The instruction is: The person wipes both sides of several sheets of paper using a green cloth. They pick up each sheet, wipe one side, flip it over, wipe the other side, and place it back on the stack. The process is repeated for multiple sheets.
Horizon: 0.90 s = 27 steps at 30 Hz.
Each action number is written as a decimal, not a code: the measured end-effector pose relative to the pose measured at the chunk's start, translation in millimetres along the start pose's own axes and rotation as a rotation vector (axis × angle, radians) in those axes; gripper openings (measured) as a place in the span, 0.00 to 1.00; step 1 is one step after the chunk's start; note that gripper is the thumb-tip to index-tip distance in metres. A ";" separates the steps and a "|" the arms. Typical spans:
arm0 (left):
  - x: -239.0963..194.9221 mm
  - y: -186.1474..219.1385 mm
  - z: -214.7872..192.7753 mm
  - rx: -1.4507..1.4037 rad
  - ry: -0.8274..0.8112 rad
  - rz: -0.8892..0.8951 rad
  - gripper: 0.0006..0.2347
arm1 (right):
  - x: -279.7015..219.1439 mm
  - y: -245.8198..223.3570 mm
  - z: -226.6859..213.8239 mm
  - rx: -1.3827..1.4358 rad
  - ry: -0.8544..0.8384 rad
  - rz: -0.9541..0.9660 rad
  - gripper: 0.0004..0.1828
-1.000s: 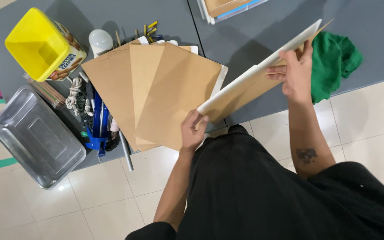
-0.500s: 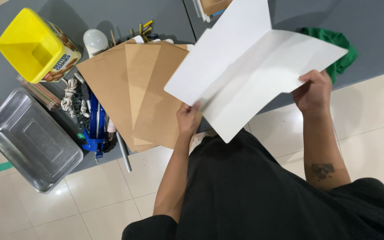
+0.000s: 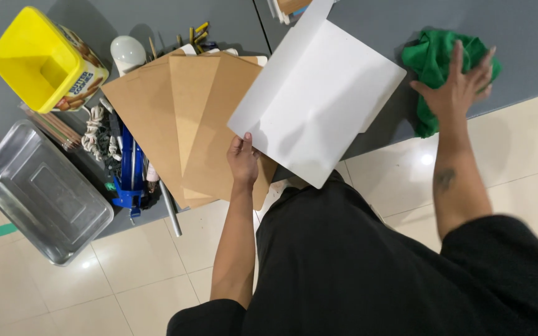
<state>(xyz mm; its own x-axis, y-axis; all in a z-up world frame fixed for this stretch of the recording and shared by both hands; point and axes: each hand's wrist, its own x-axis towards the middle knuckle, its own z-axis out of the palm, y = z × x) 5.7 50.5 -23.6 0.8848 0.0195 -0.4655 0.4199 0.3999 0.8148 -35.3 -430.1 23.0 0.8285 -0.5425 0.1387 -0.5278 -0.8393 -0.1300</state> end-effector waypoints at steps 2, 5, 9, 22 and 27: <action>-4.0 8.6 8.8 -0.011 0.060 -0.034 0.07 | 10.8 14.0 24.0 -0.139 0.116 -0.148 0.45; 1.8 -10.4 -5.8 0.001 0.120 -0.039 0.06 | 18.0 46.9 83.4 -0.143 0.234 -0.258 0.35; 20.2 -60.1 -46.7 0.021 0.027 0.047 0.09 | 14.7 56.2 137.2 0.377 0.125 -0.039 0.11; -0.2 -40.4 -21.4 0.145 0.088 -0.106 0.06 | -122.6 -213.6 73.9 0.319 -0.276 -0.794 0.28; 6.4 -53.8 -29.4 0.203 0.133 -0.192 0.04 | -1.2 -139.8 112.4 0.179 -0.263 -0.472 0.34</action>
<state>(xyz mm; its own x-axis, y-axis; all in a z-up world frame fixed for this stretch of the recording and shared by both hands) -17.1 56.0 -80.6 0.7569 0.0861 -0.6479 0.6205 0.2169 0.7536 58.6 -308.2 -69.3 0.9977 -0.0639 -0.0242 -0.0681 -0.9574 -0.2807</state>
